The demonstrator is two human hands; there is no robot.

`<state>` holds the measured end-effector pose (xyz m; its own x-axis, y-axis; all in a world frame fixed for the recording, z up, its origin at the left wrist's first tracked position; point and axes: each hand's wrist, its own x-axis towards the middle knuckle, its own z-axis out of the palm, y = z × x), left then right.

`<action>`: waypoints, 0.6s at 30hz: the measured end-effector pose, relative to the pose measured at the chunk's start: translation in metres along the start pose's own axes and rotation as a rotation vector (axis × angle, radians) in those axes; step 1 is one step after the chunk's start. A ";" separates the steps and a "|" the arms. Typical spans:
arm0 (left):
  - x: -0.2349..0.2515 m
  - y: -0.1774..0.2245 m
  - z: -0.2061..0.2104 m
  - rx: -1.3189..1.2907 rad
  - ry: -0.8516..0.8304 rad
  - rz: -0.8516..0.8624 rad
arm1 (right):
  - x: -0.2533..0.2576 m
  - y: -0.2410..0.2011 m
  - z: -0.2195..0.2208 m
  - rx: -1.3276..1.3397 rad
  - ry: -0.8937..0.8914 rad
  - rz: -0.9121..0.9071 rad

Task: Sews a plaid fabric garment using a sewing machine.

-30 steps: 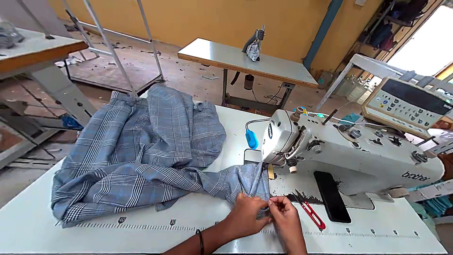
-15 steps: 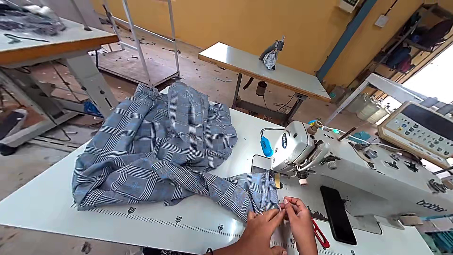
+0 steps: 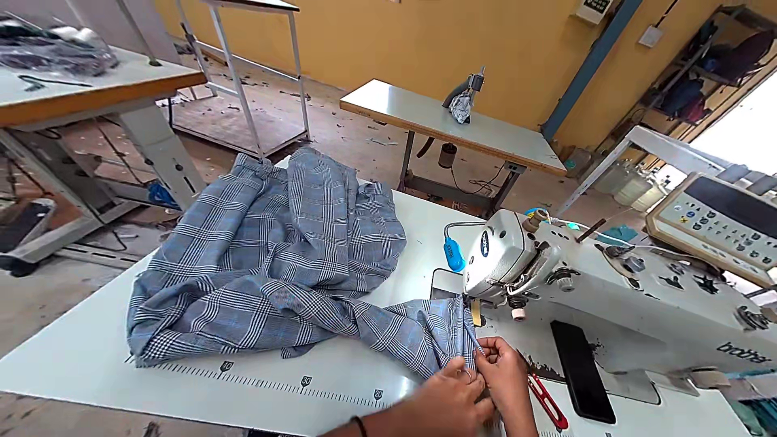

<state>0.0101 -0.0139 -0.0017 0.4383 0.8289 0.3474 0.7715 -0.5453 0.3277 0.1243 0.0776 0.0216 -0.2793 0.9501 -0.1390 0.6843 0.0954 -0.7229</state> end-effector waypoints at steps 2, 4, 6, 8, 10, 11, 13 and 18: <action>-0.003 -0.024 -0.010 0.080 0.045 0.048 | -0.007 0.002 0.001 -0.009 0.072 -0.087; -0.005 -0.038 -0.021 0.076 -0.059 -0.019 | -0.013 0.003 0.007 -0.030 0.130 -0.180; -0.005 -0.041 -0.018 0.060 -0.089 -0.097 | -0.019 0.002 0.014 -0.043 0.138 -0.225; -0.006 -0.039 -0.001 0.083 0.029 -0.143 | -0.021 0.002 0.018 -0.048 0.125 -0.232; -0.006 -0.036 0.014 0.113 0.142 -0.127 | -0.022 0.001 0.018 -0.045 0.076 -0.206; -0.006 -0.034 0.018 0.103 0.166 -0.109 | -0.023 0.001 0.017 -0.046 0.053 -0.192; -0.005 -0.032 0.023 0.040 0.188 -0.069 | -0.022 0.001 0.015 -0.055 0.015 -0.176; -0.002 -0.028 0.034 0.089 0.263 -0.046 | -0.016 0.003 0.010 -0.045 -0.080 -0.174</action>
<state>0.0030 0.0036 -0.0414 0.2759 0.7856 0.5538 0.8307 -0.4848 0.2738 0.1245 0.0599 0.0147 -0.4469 0.8919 -0.0693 0.6504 0.2708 -0.7097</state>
